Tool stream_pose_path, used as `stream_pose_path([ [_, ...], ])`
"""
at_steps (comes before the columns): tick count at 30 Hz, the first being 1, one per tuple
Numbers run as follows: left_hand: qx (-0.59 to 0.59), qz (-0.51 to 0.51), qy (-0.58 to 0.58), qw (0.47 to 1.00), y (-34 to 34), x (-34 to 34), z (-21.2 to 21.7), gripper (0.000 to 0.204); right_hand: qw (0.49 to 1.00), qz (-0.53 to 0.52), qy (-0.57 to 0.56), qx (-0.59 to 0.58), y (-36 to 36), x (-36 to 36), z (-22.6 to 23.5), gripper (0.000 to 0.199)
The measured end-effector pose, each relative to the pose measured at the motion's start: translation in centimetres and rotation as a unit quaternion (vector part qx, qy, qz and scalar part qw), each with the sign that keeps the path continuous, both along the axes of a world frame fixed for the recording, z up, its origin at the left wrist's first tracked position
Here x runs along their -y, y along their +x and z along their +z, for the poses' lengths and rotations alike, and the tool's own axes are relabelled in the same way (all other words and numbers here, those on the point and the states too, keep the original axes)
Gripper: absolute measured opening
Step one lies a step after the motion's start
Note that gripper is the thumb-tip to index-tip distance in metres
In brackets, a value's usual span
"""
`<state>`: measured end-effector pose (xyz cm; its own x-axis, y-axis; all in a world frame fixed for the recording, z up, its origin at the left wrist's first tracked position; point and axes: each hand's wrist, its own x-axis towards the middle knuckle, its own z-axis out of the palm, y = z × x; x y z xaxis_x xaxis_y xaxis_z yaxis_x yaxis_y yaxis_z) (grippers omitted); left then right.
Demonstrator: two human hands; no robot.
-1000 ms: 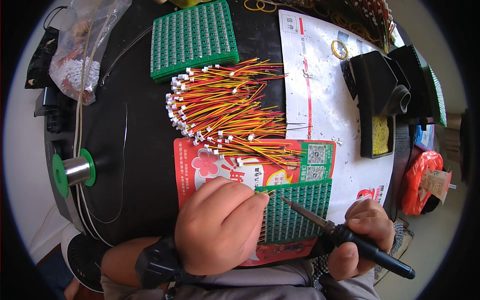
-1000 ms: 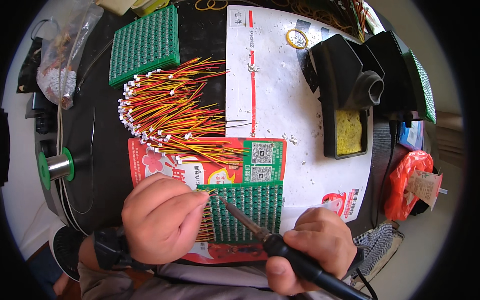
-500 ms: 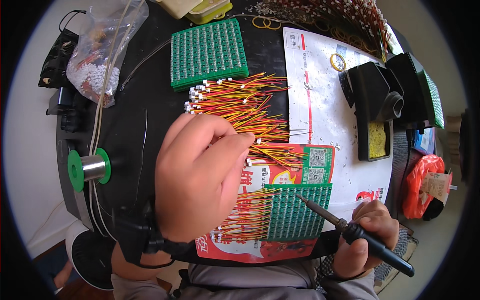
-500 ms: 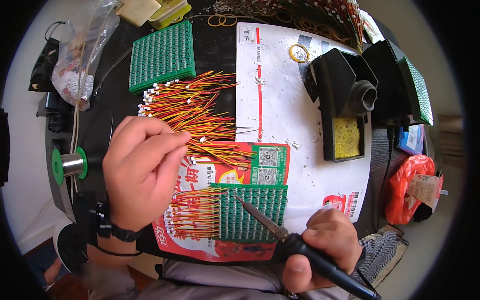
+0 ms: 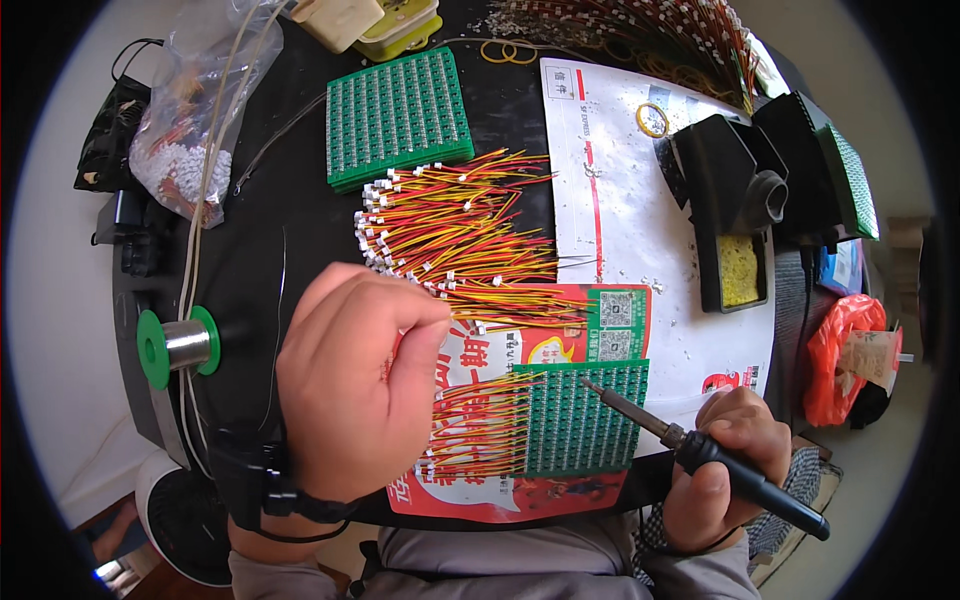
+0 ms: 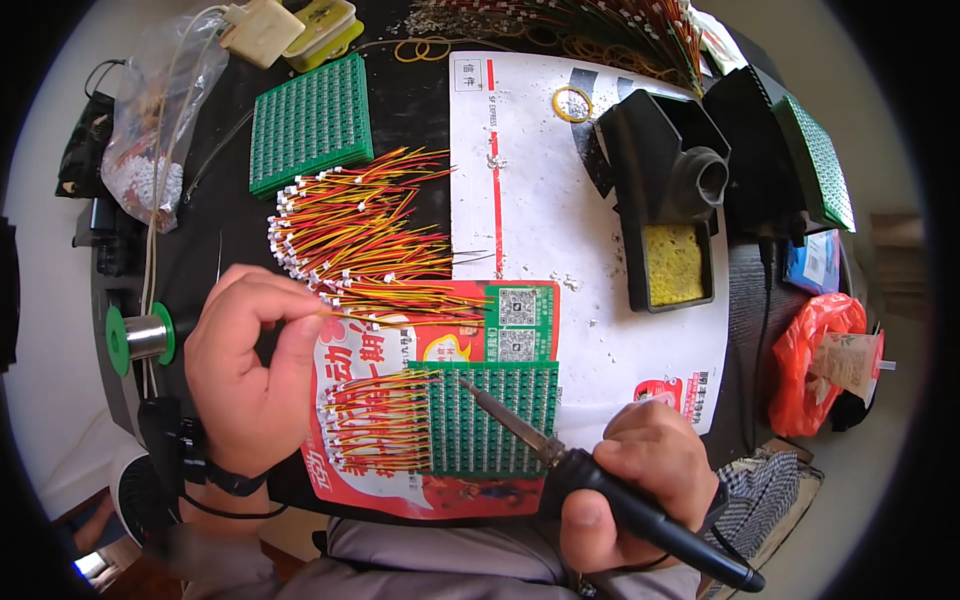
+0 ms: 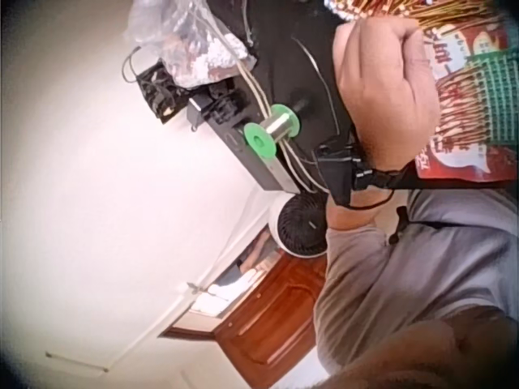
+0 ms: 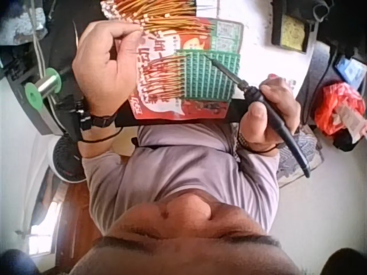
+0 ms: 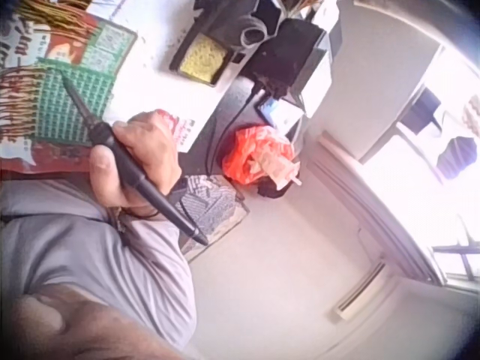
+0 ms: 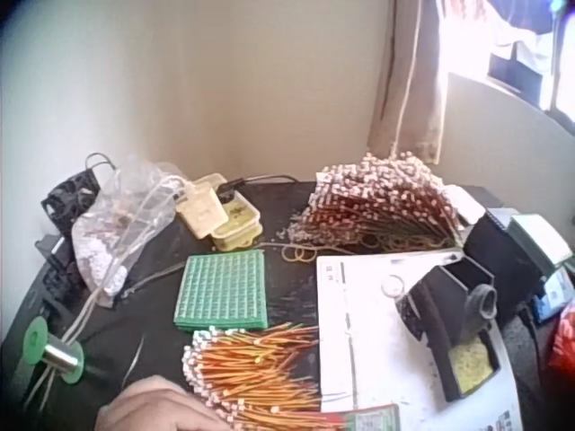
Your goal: Soldering wire leads and components onto a printed circuit board at an electronics workstation.
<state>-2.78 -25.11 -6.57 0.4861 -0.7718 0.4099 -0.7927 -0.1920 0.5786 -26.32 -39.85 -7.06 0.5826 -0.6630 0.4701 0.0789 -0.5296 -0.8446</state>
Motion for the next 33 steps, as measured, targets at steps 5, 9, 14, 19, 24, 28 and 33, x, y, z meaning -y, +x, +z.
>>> stream_pose_path([
  [5,-0.222,-0.057,-0.008,0.973,-0.8,-1.9,0.6,0.011,0.999,-0.024,0.023,-0.001,-0.3,-0.3,-0.1,0.037],
  [9,-0.299,-0.071,-0.007,0.952,-1.5,-2.2,0.6,0.009,0.998,-0.034,0.046,-0.001,-0.5,-0.3,0.0,0.039],
  [14,-0.195,-0.032,0.006,0.980,-1.9,-1.7,0.9,0.011,0.997,-0.052,0.054,0.017,-0.4,-0.3,0.1,0.041],
  [19,-0.222,-0.035,0.019,0.974,-2.9,-2.3,0.6,0.016,0.999,0.006,0.023,0.029,-1.0,-0.4,0.3,0.041],
  [24,-0.381,-0.053,0.036,0.922,-3.4,-2.5,1.2,0.015,0.997,0.006,0.068,-0.039,-0.8,-0.8,-0.2,0.034],
  [28,-0.354,-0.074,0.050,0.931,-3.2,-2.5,0.9,0.014,0.999,0.002,0.031,-0.038,-0.4,-0.5,-0.5,0.032],
  [33,-0.204,-0.069,-0.009,0.976,-3.7,-1.2,0.7,0.017,0.996,0.056,-0.035,-0.057,0.1,0.2,-0.4,0.030],
])
